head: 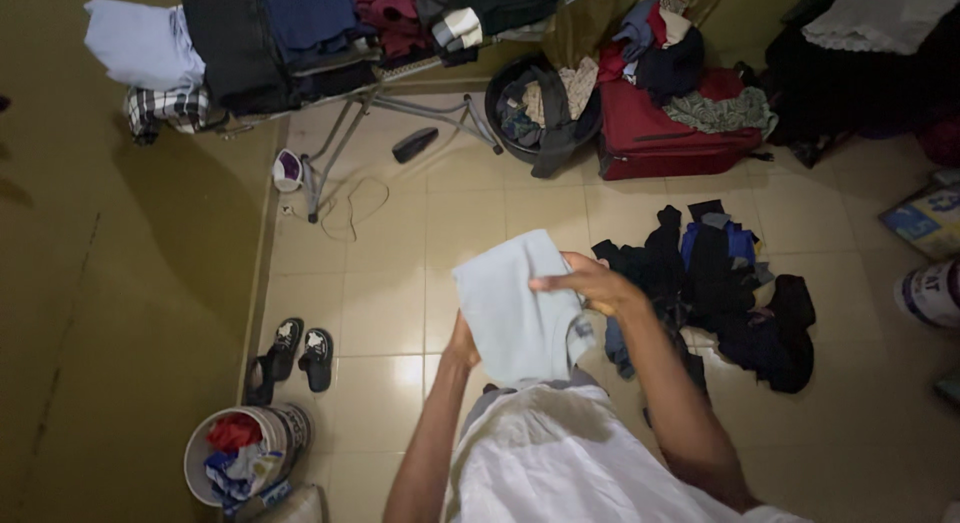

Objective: The person folds several garments one by one, including a white t-shirt, a light blue shirt, a plaid shirt, a dark gray shirt, a dark blue shirt, and a blue shirt. Each item is folded and placed on a drying rack.

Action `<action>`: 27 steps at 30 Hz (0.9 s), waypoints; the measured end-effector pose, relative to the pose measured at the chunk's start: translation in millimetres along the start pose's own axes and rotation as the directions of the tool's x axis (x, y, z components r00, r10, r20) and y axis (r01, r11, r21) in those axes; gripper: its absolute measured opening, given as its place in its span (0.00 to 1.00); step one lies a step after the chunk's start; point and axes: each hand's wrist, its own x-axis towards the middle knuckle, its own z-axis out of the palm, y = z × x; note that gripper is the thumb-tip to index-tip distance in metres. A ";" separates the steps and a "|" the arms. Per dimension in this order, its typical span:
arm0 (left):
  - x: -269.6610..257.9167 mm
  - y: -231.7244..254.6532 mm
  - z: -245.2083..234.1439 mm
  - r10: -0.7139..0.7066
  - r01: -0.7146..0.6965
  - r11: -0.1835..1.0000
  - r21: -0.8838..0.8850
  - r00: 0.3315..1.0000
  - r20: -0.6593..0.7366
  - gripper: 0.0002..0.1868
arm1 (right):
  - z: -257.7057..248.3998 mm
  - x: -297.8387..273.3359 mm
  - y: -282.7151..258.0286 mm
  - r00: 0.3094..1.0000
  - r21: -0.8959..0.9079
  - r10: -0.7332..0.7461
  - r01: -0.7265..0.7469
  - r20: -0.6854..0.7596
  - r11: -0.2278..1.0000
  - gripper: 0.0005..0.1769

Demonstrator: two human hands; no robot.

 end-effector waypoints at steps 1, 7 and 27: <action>1.5 -3.3 -1.7 -0.013 0.012 1.000 -0.026 1.000 -0.027 0.44 | 3.3 0.8 -0.8 0.996 -0.019 -0.003 0.001 -0.086 1.000 0.52; 15.2 0.6 -9.4 -0.053 0.049 0.997 -0.057 0.995 -0.081 0.47 | 8.8 -6.8 9.1 0.932 -0.530 -0.216 0.031 -0.291 0.848 0.48; 224.7 151.0 87.8 0.403 -0.194 0.818 0.541 0.865 -0.299 0.49 | -154.8 107.1 -72.3 0.913 0.043 -0.176 0.206 -0.368 0.978 0.49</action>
